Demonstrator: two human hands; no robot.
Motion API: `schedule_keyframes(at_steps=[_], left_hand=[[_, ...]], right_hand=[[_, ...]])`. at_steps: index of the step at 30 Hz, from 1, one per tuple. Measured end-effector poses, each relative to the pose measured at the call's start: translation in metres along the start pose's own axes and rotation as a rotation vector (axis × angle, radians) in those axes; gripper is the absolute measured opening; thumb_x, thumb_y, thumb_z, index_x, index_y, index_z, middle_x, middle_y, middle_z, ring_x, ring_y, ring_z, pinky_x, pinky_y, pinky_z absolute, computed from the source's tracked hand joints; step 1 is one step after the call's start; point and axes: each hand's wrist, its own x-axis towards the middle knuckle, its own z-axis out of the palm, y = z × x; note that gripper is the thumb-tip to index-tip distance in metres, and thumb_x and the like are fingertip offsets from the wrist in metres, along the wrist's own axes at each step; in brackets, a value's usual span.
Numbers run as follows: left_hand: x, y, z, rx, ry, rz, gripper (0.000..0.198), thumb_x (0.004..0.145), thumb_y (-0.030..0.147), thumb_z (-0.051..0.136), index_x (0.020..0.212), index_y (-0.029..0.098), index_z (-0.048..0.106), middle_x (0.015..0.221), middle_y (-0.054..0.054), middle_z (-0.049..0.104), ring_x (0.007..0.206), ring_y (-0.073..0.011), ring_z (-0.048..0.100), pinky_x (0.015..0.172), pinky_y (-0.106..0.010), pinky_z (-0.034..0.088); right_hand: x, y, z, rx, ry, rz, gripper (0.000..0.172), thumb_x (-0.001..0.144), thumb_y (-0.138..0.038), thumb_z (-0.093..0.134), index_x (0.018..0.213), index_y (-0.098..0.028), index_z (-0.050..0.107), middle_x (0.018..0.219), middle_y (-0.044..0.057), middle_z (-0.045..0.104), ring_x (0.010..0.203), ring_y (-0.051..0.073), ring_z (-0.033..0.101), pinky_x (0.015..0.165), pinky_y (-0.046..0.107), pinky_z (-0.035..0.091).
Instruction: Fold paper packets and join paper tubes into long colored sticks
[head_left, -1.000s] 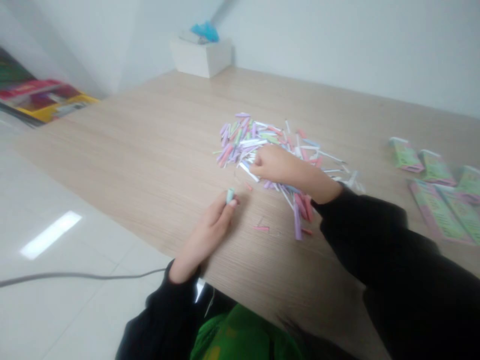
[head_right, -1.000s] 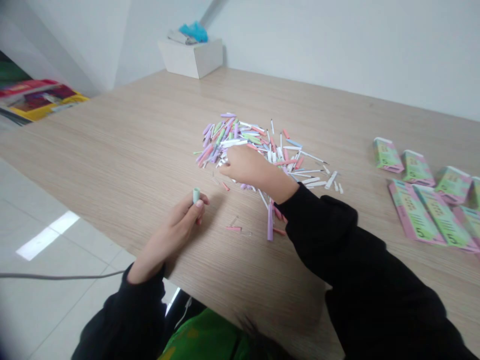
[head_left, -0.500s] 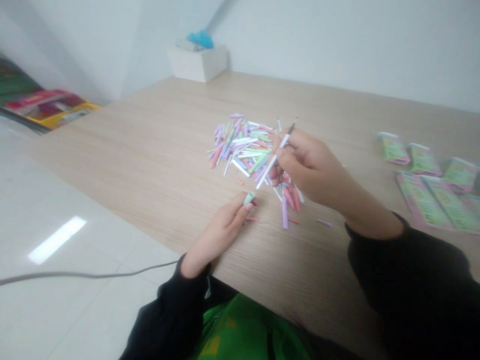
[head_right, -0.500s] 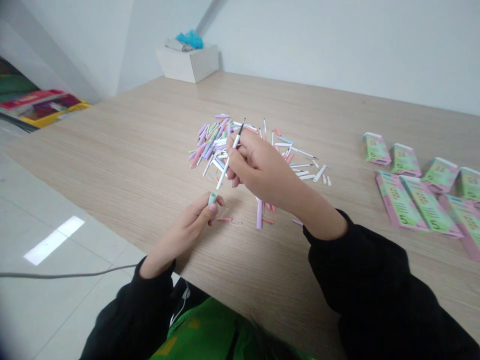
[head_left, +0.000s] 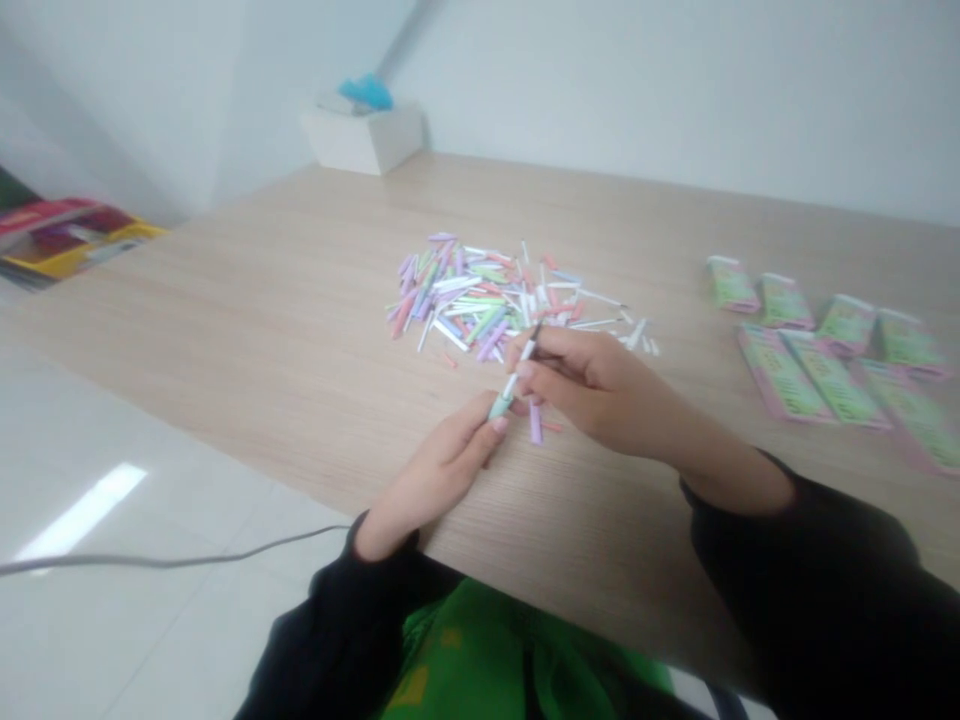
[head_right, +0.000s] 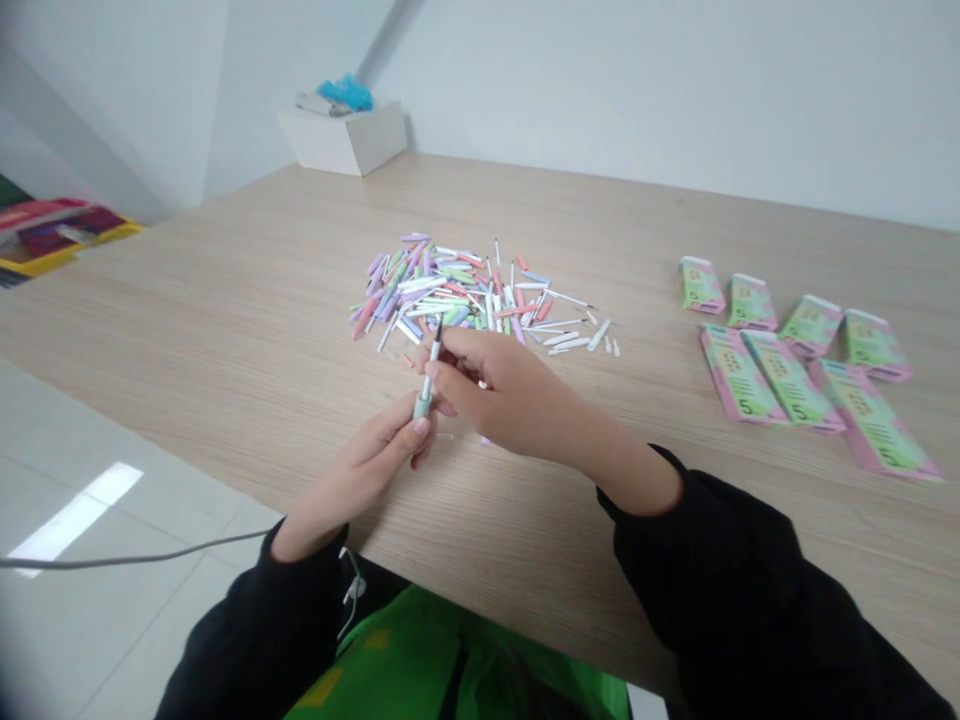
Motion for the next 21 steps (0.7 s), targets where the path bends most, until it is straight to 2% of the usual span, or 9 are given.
schedule_keyframes(at_steps=[3, 11, 16, 19, 21], left_hand=[[0.000, -0.002, 0.005, -0.098, -0.026, 0.049, 0.033, 0.108, 0.046, 0.043, 0.119, 0.019, 0.060, 0.078, 0.002, 0.046, 0.070, -0.0156, 0.045, 0.070, -0.030, 0.041], [0.003, -0.007, 0.019, -0.227, -0.024, 0.091, 0.035, 0.108, 0.047, 0.044, 0.119, 0.022, 0.064, 0.073, 0.004, 0.041, 0.062, -0.0136, 0.038, 0.066, -0.028, 0.038], [0.006, -0.001, 0.015, -0.160, -0.063, 0.145, 0.033, 0.106, 0.047, 0.049, 0.114, 0.022, 0.068, 0.074, 0.003, 0.044, 0.066, -0.0144, 0.040, 0.077, -0.029, 0.044], [0.007, 0.001, 0.014, -0.132, -0.063, 0.134, 0.033, 0.106, 0.047, 0.048, 0.106, 0.022, 0.069, 0.073, 0.002, 0.047, 0.073, -0.0164, 0.049, 0.087, -0.031, 0.046], [0.005, -0.002, 0.017, -0.122, -0.037, 0.107, 0.035, 0.105, 0.049, 0.048, 0.103, 0.021, 0.068, 0.072, 0.001, 0.048, 0.080, -0.0189, 0.054, 0.090, -0.033, 0.047]], right_hand=[[-0.007, 0.002, -0.004, 0.141, -0.019, 0.036, 0.010, 0.093, -0.022, 0.054, 0.086, -0.018, 0.060, 0.069, -0.002, 0.063, 0.061, 0.012, 0.060, 0.057, 0.025, 0.046], [-0.021, 0.003, -0.009, 0.186, -0.060, 0.044, 0.016, 0.095, -0.022, 0.055, 0.082, -0.018, 0.062, 0.073, 0.000, 0.066, 0.061, 0.011, 0.061, 0.058, 0.024, 0.049], [-0.026, -0.006, -0.018, 0.072, -0.062, -0.066, 0.016, 0.096, -0.017, 0.053, 0.086, -0.017, 0.066, 0.076, 0.001, 0.067, 0.070, 0.013, 0.064, 0.065, 0.025, 0.050], [-0.028, -0.009, -0.019, -0.038, -0.062, -0.132, 0.017, 0.095, -0.014, 0.052, 0.086, -0.017, 0.067, 0.078, 0.001, 0.069, 0.073, 0.013, 0.063, 0.068, 0.027, 0.047], [-0.029, -0.007, -0.015, -0.069, -0.043, -0.116, 0.018, 0.094, -0.014, 0.052, 0.086, -0.016, 0.067, 0.076, 0.001, 0.068, 0.071, 0.013, 0.061, 0.067, 0.027, 0.045]])
